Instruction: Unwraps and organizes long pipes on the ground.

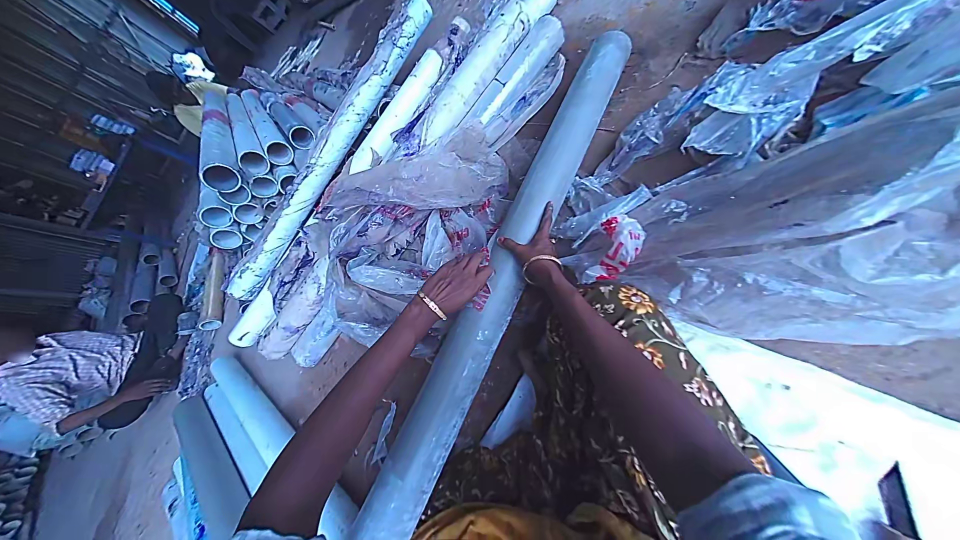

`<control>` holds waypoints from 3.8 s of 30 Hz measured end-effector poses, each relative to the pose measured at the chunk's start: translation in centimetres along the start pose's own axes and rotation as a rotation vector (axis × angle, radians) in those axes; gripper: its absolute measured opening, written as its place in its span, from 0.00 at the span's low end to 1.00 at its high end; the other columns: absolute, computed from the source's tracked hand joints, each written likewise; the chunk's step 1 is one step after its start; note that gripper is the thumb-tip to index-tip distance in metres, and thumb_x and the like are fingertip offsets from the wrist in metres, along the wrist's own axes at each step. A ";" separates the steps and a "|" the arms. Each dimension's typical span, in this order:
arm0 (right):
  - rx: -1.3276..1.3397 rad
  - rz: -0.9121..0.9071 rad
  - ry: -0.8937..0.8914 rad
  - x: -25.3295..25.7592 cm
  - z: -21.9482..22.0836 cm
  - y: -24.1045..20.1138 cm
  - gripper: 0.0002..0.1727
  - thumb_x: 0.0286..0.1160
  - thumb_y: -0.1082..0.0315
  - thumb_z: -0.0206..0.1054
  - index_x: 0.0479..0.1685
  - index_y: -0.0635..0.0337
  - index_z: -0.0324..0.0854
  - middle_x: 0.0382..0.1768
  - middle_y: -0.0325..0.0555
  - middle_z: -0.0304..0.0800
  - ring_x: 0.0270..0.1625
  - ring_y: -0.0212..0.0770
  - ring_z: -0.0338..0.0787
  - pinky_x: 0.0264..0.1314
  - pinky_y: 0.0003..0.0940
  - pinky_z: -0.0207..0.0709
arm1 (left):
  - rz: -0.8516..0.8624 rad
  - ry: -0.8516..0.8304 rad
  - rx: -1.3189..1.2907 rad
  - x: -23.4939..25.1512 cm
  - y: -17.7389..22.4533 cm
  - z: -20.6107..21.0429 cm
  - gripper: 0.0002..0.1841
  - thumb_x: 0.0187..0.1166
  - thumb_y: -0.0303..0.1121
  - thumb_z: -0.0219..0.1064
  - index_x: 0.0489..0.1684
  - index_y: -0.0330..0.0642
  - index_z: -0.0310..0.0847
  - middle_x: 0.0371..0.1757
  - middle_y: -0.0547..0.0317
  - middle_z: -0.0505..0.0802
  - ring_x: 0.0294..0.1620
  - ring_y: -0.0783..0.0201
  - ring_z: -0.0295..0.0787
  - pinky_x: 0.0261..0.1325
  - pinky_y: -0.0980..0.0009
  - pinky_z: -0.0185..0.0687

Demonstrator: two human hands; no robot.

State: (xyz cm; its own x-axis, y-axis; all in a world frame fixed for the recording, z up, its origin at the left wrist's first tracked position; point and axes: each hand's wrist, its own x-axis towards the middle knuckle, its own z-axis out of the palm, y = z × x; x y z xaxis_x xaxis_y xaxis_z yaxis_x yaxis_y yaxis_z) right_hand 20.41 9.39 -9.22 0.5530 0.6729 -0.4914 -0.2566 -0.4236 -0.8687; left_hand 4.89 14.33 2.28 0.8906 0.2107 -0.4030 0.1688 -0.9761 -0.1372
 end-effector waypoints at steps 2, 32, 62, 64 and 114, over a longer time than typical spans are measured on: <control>0.020 -0.020 0.010 0.1 0.1 0.2 0.76 0.61 0.55 0.86 0.96 0.37 0.14 0.73 0.77 0.76 0.69 0.73 0.83 0.67 0.70 0.73 | 0.038 0.028 -0.058 0.0 0.1 0.0 0.17 0.87 0.27 0.60 0.71 0.41 0.85 0.79 0.30 0.79 0.75 0.34 0.81 0.70 0.45 0.78; 0.044 -0.048 0.008 0.5 0.4 0.6 0.77 0.61 0.57 0.85 0.96 0.38 0.12 0.73 0.78 0.75 0.67 0.73 0.84 0.66 0.71 0.73 | 0.023 0.145 -0.044 -1.9 2.0 2.5 0.10 0.83 0.21 0.61 0.46 0.28 0.91 0.65 0.35 0.90 0.74 0.38 0.82 0.76 0.46 0.73; 0.049 -0.246 0.068 -0.7 0.7 0.1 0.71 0.65 0.65 0.81 0.96 0.57 0.17 0.95 0.62 0.36 0.95 0.50 0.51 0.92 0.42 0.52 | 0.012 -0.154 0.090 -0.8 5.3 -1.1 0.15 0.87 0.17 0.52 0.55 0.26 0.88 0.66 0.37 0.90 0.76 0.39 0.80 0.88 0.35 0.46; 0.063 -0.220 0.078 0.0 0.8 0.8 0.73 0.63 0.65 0.83 0.96 0.53 0.17 0.96 0.61 0.37 0.95 0.50 0.52 0.92 0.41 0.53 | 0.004 -0.115 0.072 -1.0 5.2 -0.7 0.15 0.86 0.17 0.52 0.52 0.26 0.88 0.65 0.39 0.91 0.75 0.41 0.80 0.88 0.38 0.47; 0.120 0.082 0.077 0.0 1.7 1.4 0.73 0.61 0.52 0.86 0.96 0.57 0.23 0.85 0.70 0.61 0.82 0.63 0.72 0.79 0.58 0.68 | -0.410 0.637 -0.499 -5.4 3.3 8.6 0.14 0.84 0.31 0.63 0.48 0.25 0.88 0.65 0.28 0.88 0.66 0.33 0.86 0.71 0.43 0.78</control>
State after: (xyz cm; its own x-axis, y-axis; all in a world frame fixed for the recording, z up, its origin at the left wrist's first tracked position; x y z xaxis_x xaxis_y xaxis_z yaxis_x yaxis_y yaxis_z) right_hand 18.69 9.80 -10.55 0.5841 0.5885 -0.5590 -0.3941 -0.3964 -0.8291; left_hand -3.04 10.39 -3.79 0.7604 0.6217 0.1882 0.5551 -0.7724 0.3086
